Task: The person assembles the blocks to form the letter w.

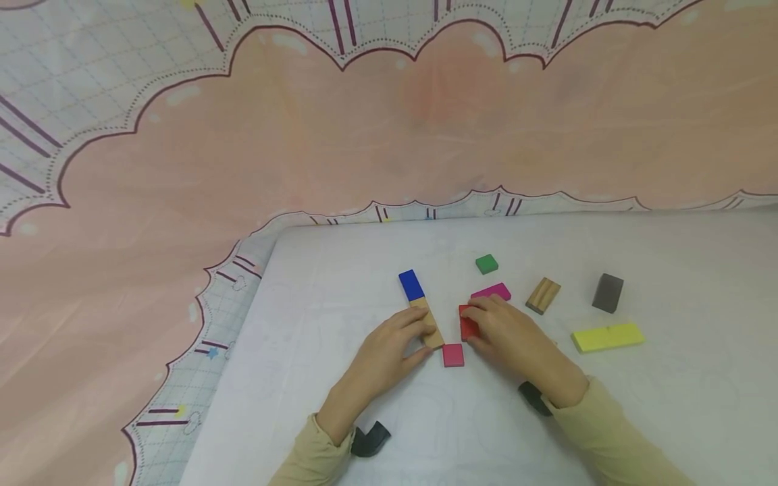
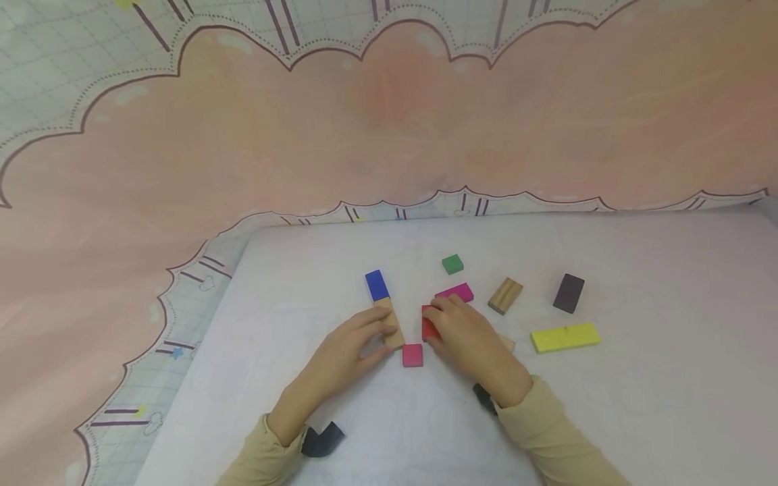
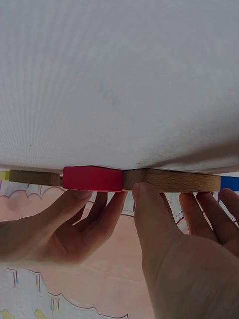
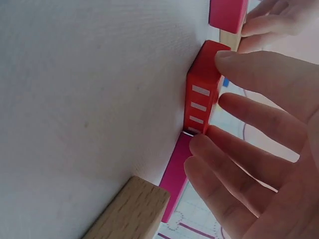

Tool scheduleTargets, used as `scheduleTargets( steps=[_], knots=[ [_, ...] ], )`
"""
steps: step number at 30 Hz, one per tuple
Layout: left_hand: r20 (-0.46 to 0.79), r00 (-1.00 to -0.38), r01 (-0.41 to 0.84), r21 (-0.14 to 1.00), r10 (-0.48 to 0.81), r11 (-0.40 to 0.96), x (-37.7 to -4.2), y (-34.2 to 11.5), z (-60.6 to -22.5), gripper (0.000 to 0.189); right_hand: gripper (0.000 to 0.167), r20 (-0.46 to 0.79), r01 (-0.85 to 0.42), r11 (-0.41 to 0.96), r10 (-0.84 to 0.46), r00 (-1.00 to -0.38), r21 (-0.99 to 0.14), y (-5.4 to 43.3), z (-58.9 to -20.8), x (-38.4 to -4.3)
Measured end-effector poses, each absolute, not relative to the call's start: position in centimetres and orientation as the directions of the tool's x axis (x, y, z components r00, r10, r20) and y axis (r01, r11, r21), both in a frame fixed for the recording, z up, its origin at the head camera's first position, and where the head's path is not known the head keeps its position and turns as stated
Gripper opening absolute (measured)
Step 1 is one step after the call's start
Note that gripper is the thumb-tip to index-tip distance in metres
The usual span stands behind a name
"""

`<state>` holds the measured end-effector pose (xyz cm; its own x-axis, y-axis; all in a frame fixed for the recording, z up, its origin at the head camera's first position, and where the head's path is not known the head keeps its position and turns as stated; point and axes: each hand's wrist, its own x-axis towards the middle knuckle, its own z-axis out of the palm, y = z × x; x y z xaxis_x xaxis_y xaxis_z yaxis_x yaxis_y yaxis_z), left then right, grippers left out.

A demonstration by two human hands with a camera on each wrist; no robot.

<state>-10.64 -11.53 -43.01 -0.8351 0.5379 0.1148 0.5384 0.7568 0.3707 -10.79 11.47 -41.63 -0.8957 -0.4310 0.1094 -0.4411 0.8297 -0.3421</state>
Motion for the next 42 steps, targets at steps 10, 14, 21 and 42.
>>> scheduleTargets(
  steps=[10, 14, 21, 42],
  knots=[
    [0.119, -0.832, 0.544, 0.370, 0.542, 0.753, -10.60, -11.56, -42.95, 0.030, 0.043, 0.123, -0.421, 0.831, -0.405, -0.906, -0.362, 11.31, -41.88, -11.01],
    [0.119, -0.832, 0.544, 0.368, 0.542, 0.754, -10.57, -11.53, -42.92, 0.030, 0.043, 0.128, -0.421, 0.833, -0.403, -0.906, -0.360, 11.35, -41.88, -10.95],
    [0.119, -0.832, 0.544, 0.364, 0.542, 0.756, -10.59, -11.52, -42.95, 0.030, 0.044, 0.125, -0.424, 0.834, -0.407, -0.905, -0.354, 11.36, -41.86, -10.86],
    [0.106, -0.837, 0.536, 0.363, 0.537, 0.762, -10.50, -11.56, -42.84, 0.031, 0.045, 0.112, -0.447, 0.841, -0.434, -0.894, -0.306, 11.40, -41.80, -10.26]
  ],
)
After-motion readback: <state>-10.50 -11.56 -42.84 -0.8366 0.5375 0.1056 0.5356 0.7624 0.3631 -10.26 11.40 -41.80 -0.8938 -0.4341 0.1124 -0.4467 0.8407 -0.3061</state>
